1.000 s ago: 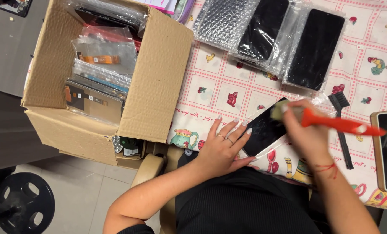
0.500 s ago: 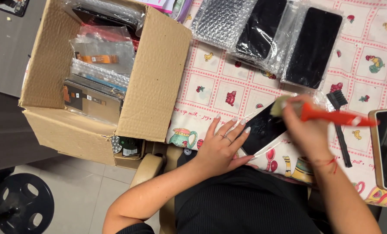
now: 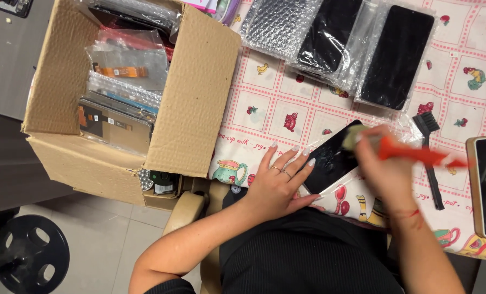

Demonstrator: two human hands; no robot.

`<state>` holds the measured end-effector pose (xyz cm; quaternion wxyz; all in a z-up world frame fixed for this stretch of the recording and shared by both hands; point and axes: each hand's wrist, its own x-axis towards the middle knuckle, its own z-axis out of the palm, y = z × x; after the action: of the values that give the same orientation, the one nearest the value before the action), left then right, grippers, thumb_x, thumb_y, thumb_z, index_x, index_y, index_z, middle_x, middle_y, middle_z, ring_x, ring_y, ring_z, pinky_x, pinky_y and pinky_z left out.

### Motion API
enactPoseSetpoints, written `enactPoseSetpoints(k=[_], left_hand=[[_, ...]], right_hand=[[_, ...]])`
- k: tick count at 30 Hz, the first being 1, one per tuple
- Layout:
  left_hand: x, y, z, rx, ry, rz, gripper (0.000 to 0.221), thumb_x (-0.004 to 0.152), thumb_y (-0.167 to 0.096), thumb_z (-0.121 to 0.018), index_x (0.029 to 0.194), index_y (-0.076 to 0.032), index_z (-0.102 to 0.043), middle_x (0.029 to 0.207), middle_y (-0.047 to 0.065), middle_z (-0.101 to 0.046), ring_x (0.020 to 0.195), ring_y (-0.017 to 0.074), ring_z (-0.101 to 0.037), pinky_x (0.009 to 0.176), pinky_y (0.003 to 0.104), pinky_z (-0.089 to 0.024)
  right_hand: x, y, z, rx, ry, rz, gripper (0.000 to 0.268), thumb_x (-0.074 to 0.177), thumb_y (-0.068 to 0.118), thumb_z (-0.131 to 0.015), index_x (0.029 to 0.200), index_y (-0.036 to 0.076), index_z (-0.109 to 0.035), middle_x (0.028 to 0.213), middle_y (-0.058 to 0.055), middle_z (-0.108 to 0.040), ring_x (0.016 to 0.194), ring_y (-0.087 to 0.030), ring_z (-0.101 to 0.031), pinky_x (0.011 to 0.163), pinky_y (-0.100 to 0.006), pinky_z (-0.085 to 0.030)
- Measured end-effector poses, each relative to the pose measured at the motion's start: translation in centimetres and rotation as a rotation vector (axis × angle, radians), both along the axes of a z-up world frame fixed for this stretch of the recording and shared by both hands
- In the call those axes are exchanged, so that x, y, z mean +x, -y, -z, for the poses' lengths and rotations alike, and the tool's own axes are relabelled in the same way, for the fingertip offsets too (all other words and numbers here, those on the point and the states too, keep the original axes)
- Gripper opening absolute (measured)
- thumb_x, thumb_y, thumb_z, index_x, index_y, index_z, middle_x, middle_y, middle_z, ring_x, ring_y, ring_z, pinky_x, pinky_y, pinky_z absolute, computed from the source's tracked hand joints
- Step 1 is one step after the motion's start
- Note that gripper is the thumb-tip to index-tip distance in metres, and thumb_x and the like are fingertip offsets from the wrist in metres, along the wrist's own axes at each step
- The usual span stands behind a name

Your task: Cleaning mobile phone screens and components using a brush at a repair workstation.

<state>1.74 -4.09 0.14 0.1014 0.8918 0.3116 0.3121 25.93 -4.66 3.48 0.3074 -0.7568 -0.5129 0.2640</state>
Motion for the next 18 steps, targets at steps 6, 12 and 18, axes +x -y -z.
enactPoseSetpoints(k=[6, 12, 18], left_hand=[[0.1, 0.1, 0.4, -0.037, 0.034, -0.008, 0.061, 0.090, -0.053, -0.077, 0.129, -0.007, -0.067, 0.134, 0.015, -0.069, 0.124, 0.0353, -0.065, 0.111, 0.063, -0.042], [-0.1, 0.1, 0.1, -0.033, 0.013, 0.006, 0.060, 0.092, -0.052, -0.075, 0.128, -0.005, -0.067, 0.136, 0.015, -0.067, 0.127, 0.0362, -0.064, 0.109, 0.064, -0.043], [0.5, 0.5, 1.2, -0.061, 0.072, -0.008, 0.061, 0.089, -0.051, -0.077, 0.127, -0.005, -0.068, 0.134, 0.015, -0.068, 0.127, 0.0366, -0.063, 0.110, 0.065, -0.039]], right_hand=[[-2.6, 4.4, 1.5, -0.064, 0.119, -0.270, 0.008, 0.094, 0.027, -0.066, 0.095, 0.019, -0.068, 0.084, 0.002, -0.075, 0.074, -0.016, -0.069, 0.072, -0.032, -0.049], [1.6, 2.6, 0.9, -0.019, 0.122, -0.058, 0.017, 0.101, 0.026, -0.064, 0.099, 0.011, -0.070, 0.092, -0.003, -0.073, 0.092, -0.018, -0.067, 0.090, -0.033, -0.048], [-1.4, 4.7, 1.8, 0.017, 0.095, -0.083, 0.004, 0.098, 0.021, -0.069, 0.097, 0.017, -0.069, 0.085, -0.003, -0.074, 0.087, -0.021, -0.071, 0.086, -0.034, -0.053]])
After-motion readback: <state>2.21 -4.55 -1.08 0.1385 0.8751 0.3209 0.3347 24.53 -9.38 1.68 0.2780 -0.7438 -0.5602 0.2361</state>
